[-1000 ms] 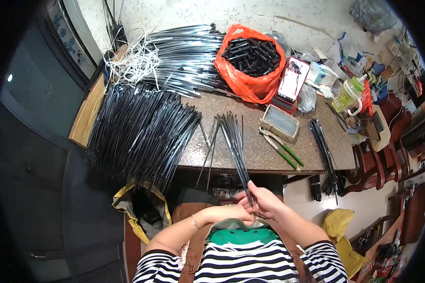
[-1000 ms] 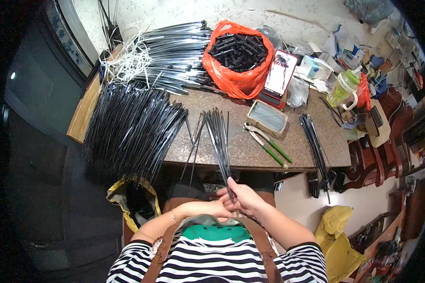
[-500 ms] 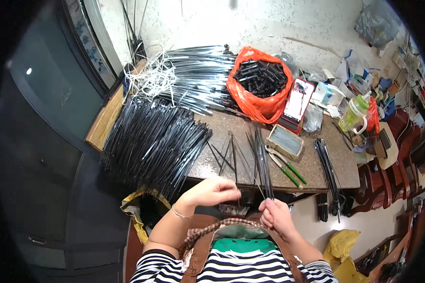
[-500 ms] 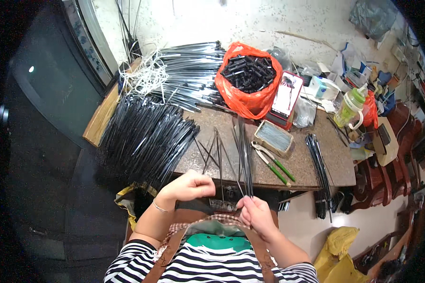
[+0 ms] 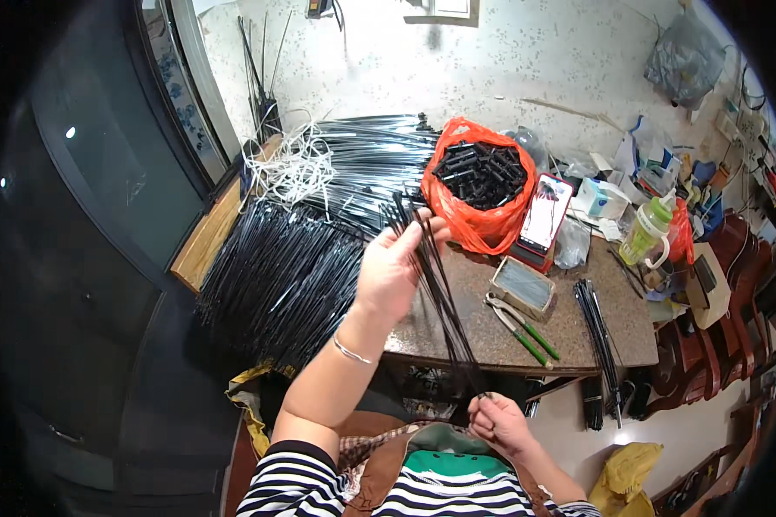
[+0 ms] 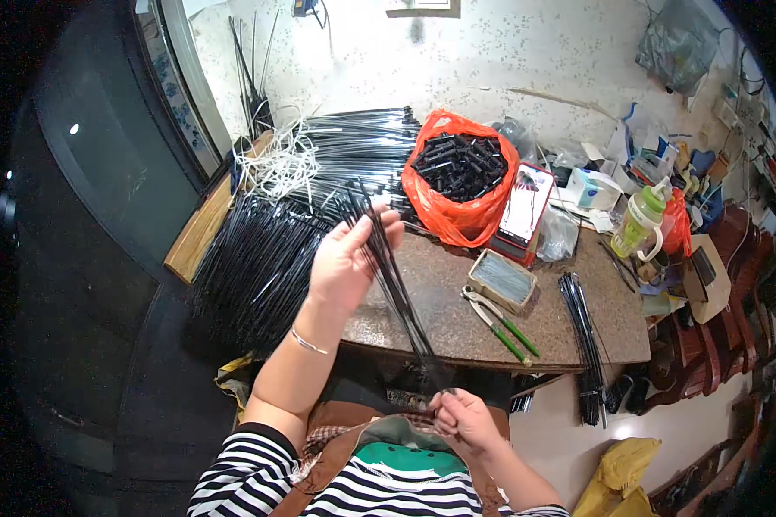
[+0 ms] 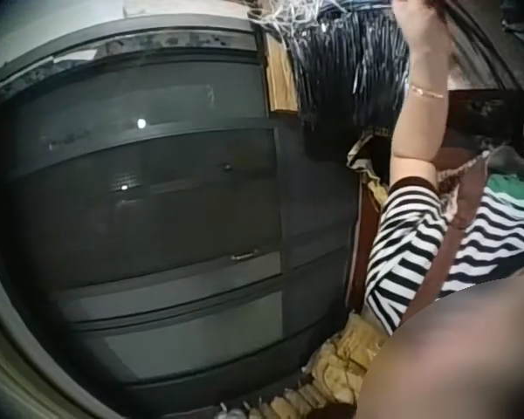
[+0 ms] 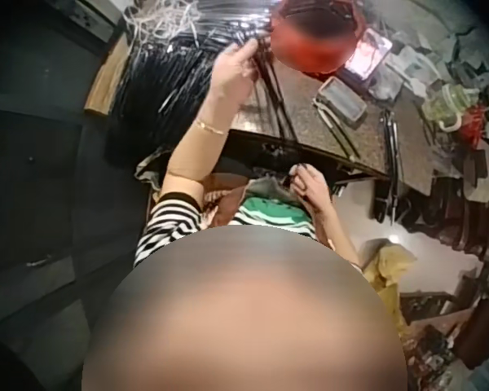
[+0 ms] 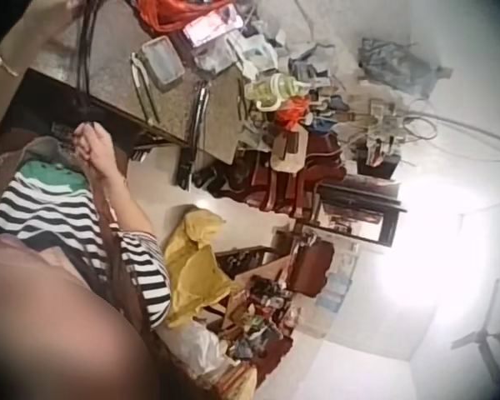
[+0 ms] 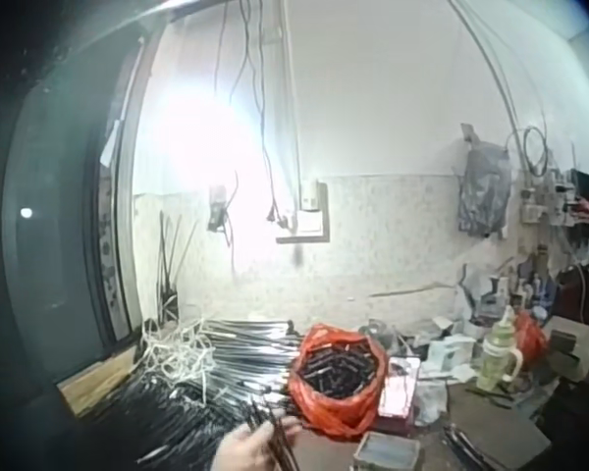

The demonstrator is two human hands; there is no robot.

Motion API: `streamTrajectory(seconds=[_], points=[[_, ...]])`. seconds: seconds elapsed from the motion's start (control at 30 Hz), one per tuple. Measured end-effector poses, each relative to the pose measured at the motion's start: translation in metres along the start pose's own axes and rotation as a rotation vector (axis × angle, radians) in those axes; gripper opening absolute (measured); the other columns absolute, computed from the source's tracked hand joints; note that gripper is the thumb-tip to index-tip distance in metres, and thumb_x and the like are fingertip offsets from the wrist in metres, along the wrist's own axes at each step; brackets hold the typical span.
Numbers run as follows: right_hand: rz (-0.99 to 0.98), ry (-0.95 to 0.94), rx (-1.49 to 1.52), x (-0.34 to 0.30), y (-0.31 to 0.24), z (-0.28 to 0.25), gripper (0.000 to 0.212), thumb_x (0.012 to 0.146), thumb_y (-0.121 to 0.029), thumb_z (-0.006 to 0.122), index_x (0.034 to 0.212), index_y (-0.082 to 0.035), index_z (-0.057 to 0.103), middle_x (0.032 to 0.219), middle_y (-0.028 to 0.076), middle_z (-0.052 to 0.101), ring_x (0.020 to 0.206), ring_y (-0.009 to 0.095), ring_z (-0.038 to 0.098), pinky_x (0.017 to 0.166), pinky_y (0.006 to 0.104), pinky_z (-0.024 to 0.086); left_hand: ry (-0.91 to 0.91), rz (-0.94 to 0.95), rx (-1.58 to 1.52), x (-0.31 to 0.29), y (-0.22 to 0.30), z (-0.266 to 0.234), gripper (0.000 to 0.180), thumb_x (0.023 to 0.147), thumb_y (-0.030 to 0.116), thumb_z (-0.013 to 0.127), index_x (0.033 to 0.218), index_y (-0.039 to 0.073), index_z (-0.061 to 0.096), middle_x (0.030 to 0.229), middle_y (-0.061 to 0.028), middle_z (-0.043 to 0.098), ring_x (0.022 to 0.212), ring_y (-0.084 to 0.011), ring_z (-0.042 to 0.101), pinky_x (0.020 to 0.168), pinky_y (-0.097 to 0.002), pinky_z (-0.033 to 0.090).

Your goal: Bundling long thin black cables or rods together and securing the ends using a manual crimping tool.

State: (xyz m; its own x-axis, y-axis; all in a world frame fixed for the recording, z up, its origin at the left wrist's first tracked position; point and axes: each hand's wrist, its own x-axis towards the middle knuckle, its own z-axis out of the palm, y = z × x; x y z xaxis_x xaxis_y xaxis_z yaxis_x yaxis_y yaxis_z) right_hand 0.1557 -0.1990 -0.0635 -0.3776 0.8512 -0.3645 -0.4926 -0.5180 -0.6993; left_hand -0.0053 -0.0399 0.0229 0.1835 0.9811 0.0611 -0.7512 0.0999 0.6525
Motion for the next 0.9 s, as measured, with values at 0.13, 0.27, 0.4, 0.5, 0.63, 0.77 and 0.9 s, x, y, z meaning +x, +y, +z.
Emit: streamTrajectory(seconds=[0.13,0.27,0.4,0.5,0.63,0.77,0.9], points=[[0.03,-0.045,0.207,0.0,-0.005,-0.006,0.021,0.079,-0.019,0.042,0.071,0.001,0.047,0.042,-0.003,0.029,0.035,0.005,0.026,0.035,0.0171,0.022,0.011,0.127,0.015,0.027,0.014,-0.012,0.019,0.078,0.007,0.04,0.095,-0.001,0.044,0.087,-0.0113,0.052,0.078,-0.0195,0.052,0.069,-0.0281,0.044],[0.076,0.027,0.105,0.002,0.007,-0.017,0.024,0.08,-0.02,0.04,0.071,0.001,0.047,0.042,-0.003,0.03,0.035,0.004,0.026,0.034,0.0155,0.021,0.014,0.322,0.016,0.053,0.042,-0.034,0.015,0.079,0.01,0.039,0.091,0.005,0.048,0.082,-0.0056,0.053,0.076,-0.0157,0.051,0.067,-0.0258,0.043],[0.073,0.244,-0.057,0.007,0.017,-0.024,0.027,0.082,-0.02,0.035,0.072,0.001,0.047,0.042,-0.003,0.03,0.034,0.005,0.025,0.033,0.0159,0.021,0.066,0.536,0.047,0.056,0.06,-0.035,0.021,0.081,0.013,0.037,0.1,0.007,0.041,0.061,0.0007,0.043,0.05,-0.0081,0.039,0.048,-0.0208,0.038],[-0.033,0.183,0.063,0.013,0.01,-0.028,0.023,0.082,-0.018,0.035,0.078,0.001,0.047,0.042,-0.002,0.031,0.032,0.005,0.025,0.032,0.0175,0.022,-0.035,0.443,0.109,0.041,0.065,-0.026,0.019,0.082,0.015,0.035,0.097,0.004,0.041,0.056,0.0025,0.033,0.045,-0.0043,0.03,0.039,-0.0161,0.026],[-0.256,0.095,0.126,0.018,-0.006,-0.004,0.022,0.082,-0.019,0.034,0.083,0.001,0.045,0.046,-0.002,0.033,0.039,0.005,0.028,0.038,0.0167,0.023,0.058,0.27,0.201,0.017,0.03,-0.018,0.019,0.082,0.013,0.034,0.098,0.004,0.04,0.062,0.0003,0.041,0.048,-0.0046,0.036,0.042,-0.0168,0.03],[-0.408,0.084,-0.345,0.029,-0.016,0.013,0.022,0.083,-0.017,0.033,0.084,0.001,0.044,0.05,-0.001,0.036,0.042,0.005,0.03,0.04,0.0163,0.025,0.118,0.086,0.24,-0.001,-0.005,-0.003,0.023,0.083,0.015,0.031,0.103,0.007,0.036,0.084,-0.0117,0.052,0.067,-0.0174,0.052,0.056,-0.0253,0.043],[-0.239,0.018,-0.48,0.035,-0.007,0.026,0.02,0.082,-0.018,0.034,0.081,-0.001,0.046,0.054,-0.001,0.041,0.047,0.004,0.035,0.043,0.0157,0.029,0.154,-0.07,0.122,-0.006,-0.014,-0.001,0.022,0.082,0.018,0.034,0.098,0.004,0.04,0.08,-0.0117,0.053,0.067,-0.0181,0.053,0.059,-0.0279,0.044]])
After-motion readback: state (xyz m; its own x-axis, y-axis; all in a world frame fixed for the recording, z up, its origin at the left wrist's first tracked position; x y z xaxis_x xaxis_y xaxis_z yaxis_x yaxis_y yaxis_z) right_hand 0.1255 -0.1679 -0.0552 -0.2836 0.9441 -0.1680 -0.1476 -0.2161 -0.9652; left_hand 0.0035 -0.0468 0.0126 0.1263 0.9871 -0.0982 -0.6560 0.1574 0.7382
